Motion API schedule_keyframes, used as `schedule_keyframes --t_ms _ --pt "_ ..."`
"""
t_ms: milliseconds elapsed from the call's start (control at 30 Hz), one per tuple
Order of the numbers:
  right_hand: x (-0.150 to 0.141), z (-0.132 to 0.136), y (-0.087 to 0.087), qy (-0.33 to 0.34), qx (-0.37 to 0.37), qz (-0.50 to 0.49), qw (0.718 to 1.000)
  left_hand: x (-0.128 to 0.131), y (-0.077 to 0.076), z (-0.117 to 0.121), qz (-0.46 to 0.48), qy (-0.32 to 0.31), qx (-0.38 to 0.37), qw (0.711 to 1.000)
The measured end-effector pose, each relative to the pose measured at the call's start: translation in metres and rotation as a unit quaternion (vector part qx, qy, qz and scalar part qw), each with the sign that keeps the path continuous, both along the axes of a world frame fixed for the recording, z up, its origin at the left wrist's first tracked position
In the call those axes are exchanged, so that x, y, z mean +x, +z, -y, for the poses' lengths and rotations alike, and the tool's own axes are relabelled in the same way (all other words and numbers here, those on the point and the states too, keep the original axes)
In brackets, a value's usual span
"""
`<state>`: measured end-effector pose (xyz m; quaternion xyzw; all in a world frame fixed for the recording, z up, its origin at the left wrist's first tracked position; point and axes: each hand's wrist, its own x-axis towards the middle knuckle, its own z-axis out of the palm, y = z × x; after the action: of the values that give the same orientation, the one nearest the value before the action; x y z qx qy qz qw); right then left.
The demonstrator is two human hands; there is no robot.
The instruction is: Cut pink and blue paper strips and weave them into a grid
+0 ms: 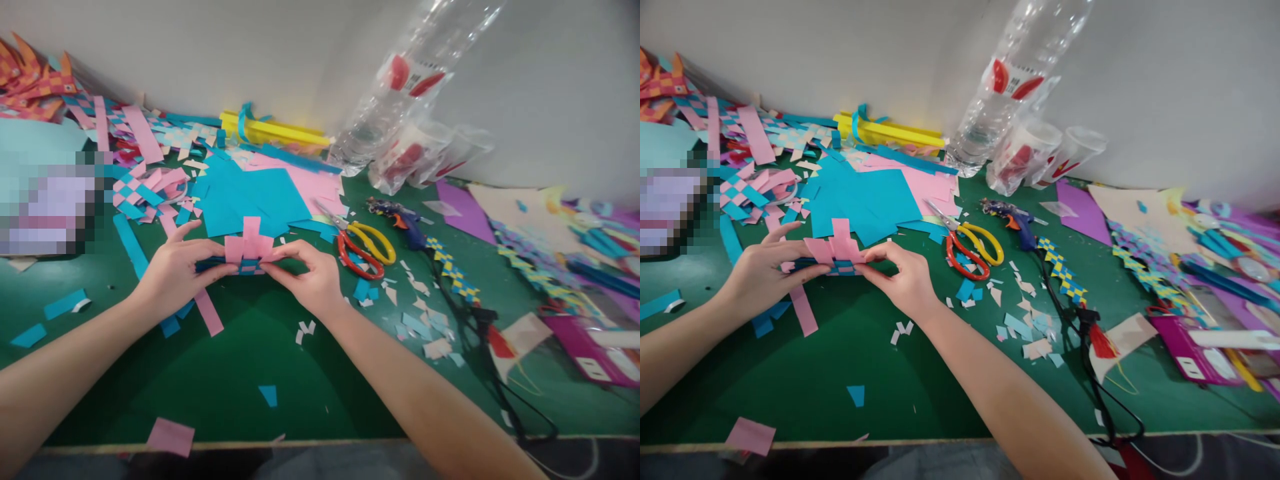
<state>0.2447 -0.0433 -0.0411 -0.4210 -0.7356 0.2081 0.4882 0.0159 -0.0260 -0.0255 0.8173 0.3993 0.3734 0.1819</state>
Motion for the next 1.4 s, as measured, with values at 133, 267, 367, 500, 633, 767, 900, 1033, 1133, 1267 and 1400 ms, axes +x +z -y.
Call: schedule_keyframes --t_ms 133,267,367,500,633,767,900,1033,1133,1267,1400 --pt "-0.001 0.0 -0.001 -0.001 -0.005 -0.011 1.0 -0.001 0.0 0.001 -0.005 -0.008 0.017 1.0" --pt "-0.002 -0.001 -0.002 0.021 -0.019 -0.024 0.999 -0.001 -0.002 0.001 -0.01 -0.007 0.018 1.0" --pt "-0.001 -0.002 -0.002 0.038 -0.032 -0.017 0.999 -0.003 -0.005 0.001 -0.004 0.017 0.013 1.0" --pt "0.0 -0.003 -0.001 0.062 -0.027 -0.002 0.998 -0.006 -0.008 0.001 -0.013 0.05 -0.001 0.999" --pt "0.0 -0.004 -0.002 0.051 -0.03 0.018 0.998 -0.006 -0.006 0.0 -0.055 0.052 -0.009 0.997" --pt "-0.001 -0.003 -0.002 0.048 -0.041 0.049 0.997 -0.003 -0.004 0.001 -0.045 0.045 0.003 0.998" --pt "-0.003 -0.001 0.003 0.002 -0.077 0.034 0.996 -0.001 -0.002 0.004 0.012 0.069 -0.023 0.997" --pt "-0.006 0.001 0.008 -0.042 -0.165 -0.12 0.978 -0.001 -0.003 0.002 0.135 0.093 -0.053 0.985" --pt "-0.009 0.0 0.007 -0.048 -0.215 -0.243 0.945 0.001 -0.001 0.002 0.206 0.049 -0.12 0.97" --pt "-0.016 0.004 0.004 -0.034 -0.247 -0.336 0.908 0.008 0.008 0.007 0.078 -0.005 -0.182 0.98" --pt "-0.022 0.012 0.005 0.002 -0.264 -0.338 0.903 0.012 0.012 0.011 0.022 -0.001 -0.156 0.988"
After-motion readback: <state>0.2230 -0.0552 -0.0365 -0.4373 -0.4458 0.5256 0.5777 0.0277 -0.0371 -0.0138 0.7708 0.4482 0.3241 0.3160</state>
